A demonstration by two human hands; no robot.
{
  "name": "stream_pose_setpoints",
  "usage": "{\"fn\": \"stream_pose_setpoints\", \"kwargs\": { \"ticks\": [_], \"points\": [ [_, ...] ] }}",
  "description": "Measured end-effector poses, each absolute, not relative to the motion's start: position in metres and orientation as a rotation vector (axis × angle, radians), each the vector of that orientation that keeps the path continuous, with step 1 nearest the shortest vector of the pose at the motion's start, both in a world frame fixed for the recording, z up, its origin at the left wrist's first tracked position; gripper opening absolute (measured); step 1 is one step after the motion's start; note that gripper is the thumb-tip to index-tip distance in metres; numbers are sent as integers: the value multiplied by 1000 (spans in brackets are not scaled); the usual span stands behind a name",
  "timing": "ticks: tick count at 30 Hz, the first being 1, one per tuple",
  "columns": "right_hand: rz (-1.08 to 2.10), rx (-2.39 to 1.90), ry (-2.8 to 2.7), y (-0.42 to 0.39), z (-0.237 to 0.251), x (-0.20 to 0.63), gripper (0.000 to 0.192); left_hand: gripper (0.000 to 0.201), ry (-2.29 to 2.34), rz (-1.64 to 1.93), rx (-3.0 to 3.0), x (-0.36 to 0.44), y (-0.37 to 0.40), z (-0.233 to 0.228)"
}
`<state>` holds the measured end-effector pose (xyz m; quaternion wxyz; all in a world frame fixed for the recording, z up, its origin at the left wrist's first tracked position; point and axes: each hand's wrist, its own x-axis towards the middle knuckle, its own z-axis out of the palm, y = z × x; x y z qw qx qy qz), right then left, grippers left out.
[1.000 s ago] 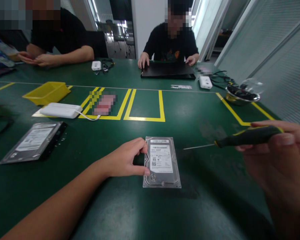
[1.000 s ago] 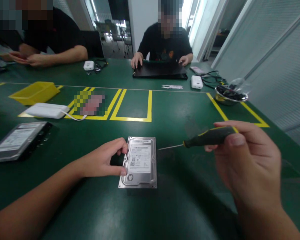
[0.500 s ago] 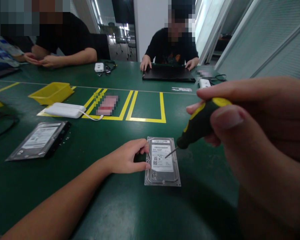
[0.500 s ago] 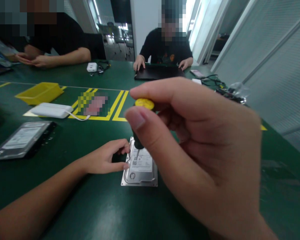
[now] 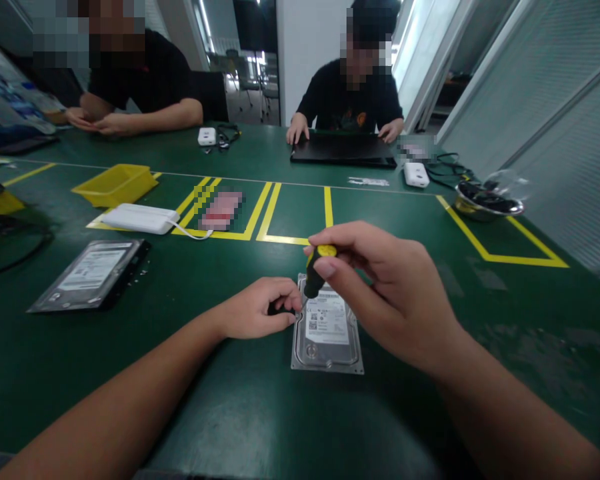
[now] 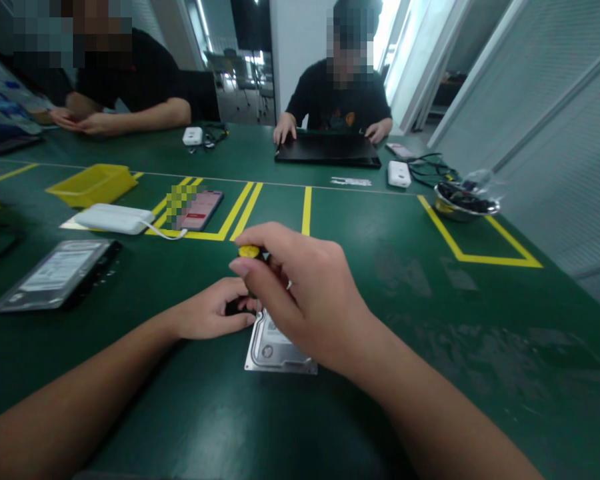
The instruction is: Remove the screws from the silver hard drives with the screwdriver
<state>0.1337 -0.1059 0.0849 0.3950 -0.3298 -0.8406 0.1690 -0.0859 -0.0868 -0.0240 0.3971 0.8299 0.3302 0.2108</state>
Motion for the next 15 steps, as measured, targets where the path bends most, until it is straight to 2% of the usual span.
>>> {"fn": "stream_pose_setpoints", "kwargs": {
  "ticks": [15],
  "points": [
    [508,-772,-2140,-94,69,127,19,7,864,521,2119,-84,-87,-26]
  ]
}}
